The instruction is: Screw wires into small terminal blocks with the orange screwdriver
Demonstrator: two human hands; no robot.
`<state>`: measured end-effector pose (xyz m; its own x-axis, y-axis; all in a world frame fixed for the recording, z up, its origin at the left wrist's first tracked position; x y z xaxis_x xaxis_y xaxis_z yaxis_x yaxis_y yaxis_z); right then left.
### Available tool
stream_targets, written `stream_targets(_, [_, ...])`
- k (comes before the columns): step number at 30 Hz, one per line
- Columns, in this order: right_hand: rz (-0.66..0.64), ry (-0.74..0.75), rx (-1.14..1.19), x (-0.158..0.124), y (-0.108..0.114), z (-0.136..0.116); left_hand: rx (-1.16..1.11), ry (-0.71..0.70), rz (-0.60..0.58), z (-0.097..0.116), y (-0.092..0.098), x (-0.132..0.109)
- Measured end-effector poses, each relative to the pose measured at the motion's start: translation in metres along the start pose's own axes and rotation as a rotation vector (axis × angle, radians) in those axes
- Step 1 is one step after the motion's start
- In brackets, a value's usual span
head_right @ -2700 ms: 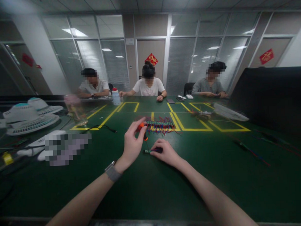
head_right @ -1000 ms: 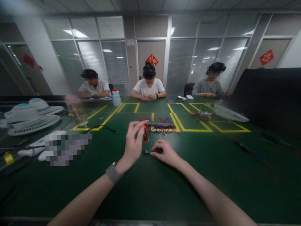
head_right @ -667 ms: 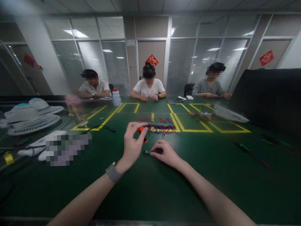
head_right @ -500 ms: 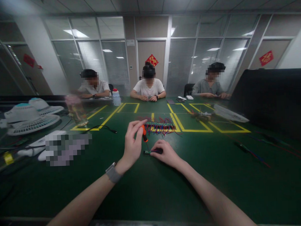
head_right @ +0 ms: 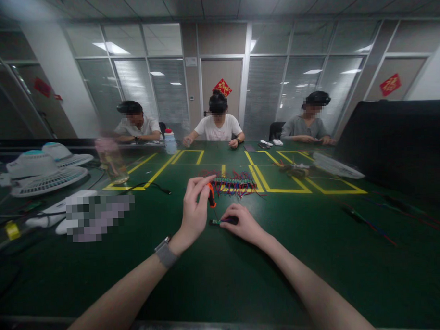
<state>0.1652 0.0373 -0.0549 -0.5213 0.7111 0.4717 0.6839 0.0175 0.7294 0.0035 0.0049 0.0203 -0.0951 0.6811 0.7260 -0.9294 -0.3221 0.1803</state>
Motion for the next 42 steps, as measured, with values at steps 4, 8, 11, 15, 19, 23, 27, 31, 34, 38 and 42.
stream_targets(4, [0.0, -0.002, -0.002, -0.0001, 0.0001, 0.0003, -0.055, -0.012, -0.021, -0.0023, -0.0014, 0.0014])
stream_targets(8, [-0.007, 0.0, -0.011, -0.0003, 0.0003, 0.0006, -0.04, -0.015, 0.002, -0.0008, -0.0011, 0.0021])
stream_targets(11, [-0.011, -0.002, -0.011, -0.0002, 0.0008, -0.0004, 0.004, -0.011, 0.007, 0.0018, -0.0003, 0.0015])
stream_targets(15, [-0.016, -0.006, -0.008, 0.0003, 0.0013, -0.0017, 0.01, 0.012, -0.002, 0.0015, 0.0002, 0.001])
stream_targets(19, [-0.015, -0.008, 0.0, 0.0004, 0.0014, -0.0015, -0.054, -0.007, -0.021, 0.0, -0.0004, 0.0019])
stream_targets(23, [-0.019, -0.007, -0.007, 0.0, 0.0016, -0.0018, -0.029, -0.015, -0.01, 0.0011, 0.0003, 0.0023])
stream_targets(27, [-0.02, -0.012, -0.008, 0.0003, 0.0013, -0.0018, 0.02, -0.011, 0.008, 0.003, 0.0016, 0.0014])
stream_targets(31, [-0.02, -0.012, -0.011, 0.0003, 0.0006, 0.0001, -0.007, -0.001, 0.014, 0.0018, 0.0016, 0.0016])
stream_targets(34, [-0.021, -0.007, -0.012, -0.0002, 0.0005, 0.0011, -0.062, -0.011, 0.007, 0.0004, 0.0009, 0.0025])
stream_targets(38, [-0.02, 0.001, -0.013, -0.0006, 0.0006, 0.0006, -0.035, 0.003, 0.029, 0.0, 0.0014, 0.003])
stream_targets(42, [-0.018, -0.003, -0.015, -0.0004, 0.0006, -0.0003, 0.005, 0.036, 0.047, -0.0007, 0.002, 0.0028])
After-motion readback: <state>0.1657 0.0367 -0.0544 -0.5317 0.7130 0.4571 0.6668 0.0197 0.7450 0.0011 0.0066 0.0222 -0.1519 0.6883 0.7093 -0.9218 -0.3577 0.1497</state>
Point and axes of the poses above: each hand's wrist, its own x-axis towards the middle knuckle, its own y-axis out of the back of the hand, z = x × y, the point moved 2 cm from there along x, towards the middle knuckle, and after that the axes turned 5 degrees about y, right-handed, at the moved point
